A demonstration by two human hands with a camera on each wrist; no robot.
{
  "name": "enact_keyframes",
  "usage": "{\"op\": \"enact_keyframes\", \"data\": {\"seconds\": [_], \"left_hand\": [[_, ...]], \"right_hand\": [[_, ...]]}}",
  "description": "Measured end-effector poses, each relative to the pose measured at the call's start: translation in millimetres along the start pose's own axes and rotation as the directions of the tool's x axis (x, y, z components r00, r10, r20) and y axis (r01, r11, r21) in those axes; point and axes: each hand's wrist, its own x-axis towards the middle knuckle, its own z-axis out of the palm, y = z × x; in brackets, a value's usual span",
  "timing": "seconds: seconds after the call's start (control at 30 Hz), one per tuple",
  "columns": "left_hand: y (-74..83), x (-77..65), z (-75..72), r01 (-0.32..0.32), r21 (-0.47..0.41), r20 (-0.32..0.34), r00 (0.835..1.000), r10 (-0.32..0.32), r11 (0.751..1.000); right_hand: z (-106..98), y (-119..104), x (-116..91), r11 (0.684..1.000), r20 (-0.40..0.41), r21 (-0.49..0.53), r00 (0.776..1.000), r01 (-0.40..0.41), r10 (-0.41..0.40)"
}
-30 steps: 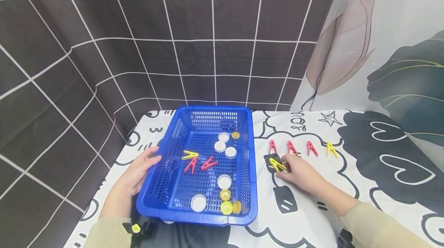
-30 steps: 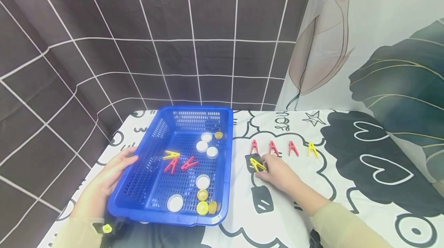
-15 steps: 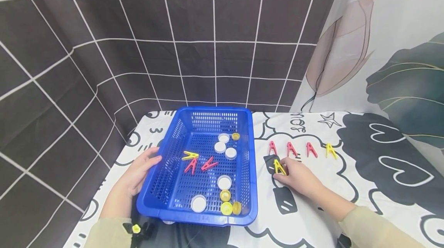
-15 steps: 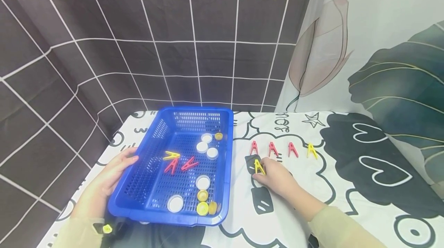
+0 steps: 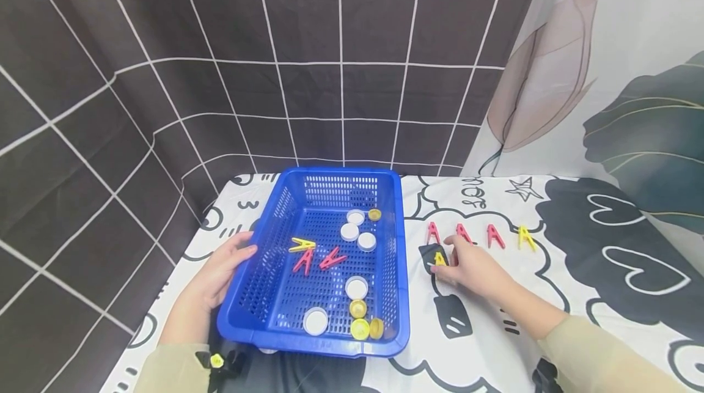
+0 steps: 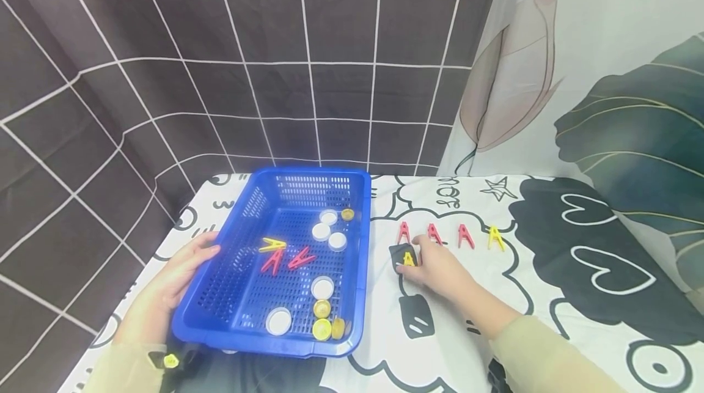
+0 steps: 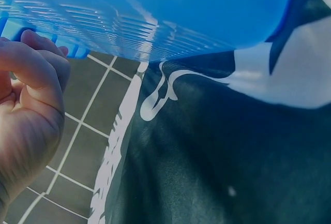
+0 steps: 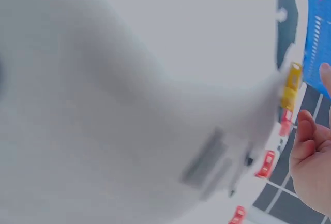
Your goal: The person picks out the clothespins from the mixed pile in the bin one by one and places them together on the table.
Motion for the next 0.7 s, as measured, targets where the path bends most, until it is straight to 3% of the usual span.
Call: {"op": "enact_keyframes", "data": {"seconds": [0.2, 0.43, 0.57, 0.7], "left_hand": [[0.4, 0.2, 0.0, -0.007, -0.017, 0.018, 1.0, 0.007, 1.0], [0.2, -0.2, -0.3, -0.003, -0.019, 0.019, 1.0, 0.004, 1.0], [-0.2, -0.1, -0.5, -0.005, -0.029, 0.023, 1.0, 0.005, 1.0], [-0.7, 0.7, -0.5, -0.011, -0.038, 0.029, 1.0, 0.012, 0.999]], "right_hand": [[-18.8, -17.6, 23.4, 0.997, -0.067, -0.004, 0.995, 0.078, -0.078], [-28.0, -72.9, 49.4, 0.981, -0.054, 0.021, 0.98, 0.191, -0.19], [-26.8, -104.6, 61.8, 0.959, 0.032, 0.007, 0.959, 0.283, -0.283], [-22.1, -129.3, 71.6, 0.93, 0.214, -0.04, 0.913, 0.364, -0.348]]}}
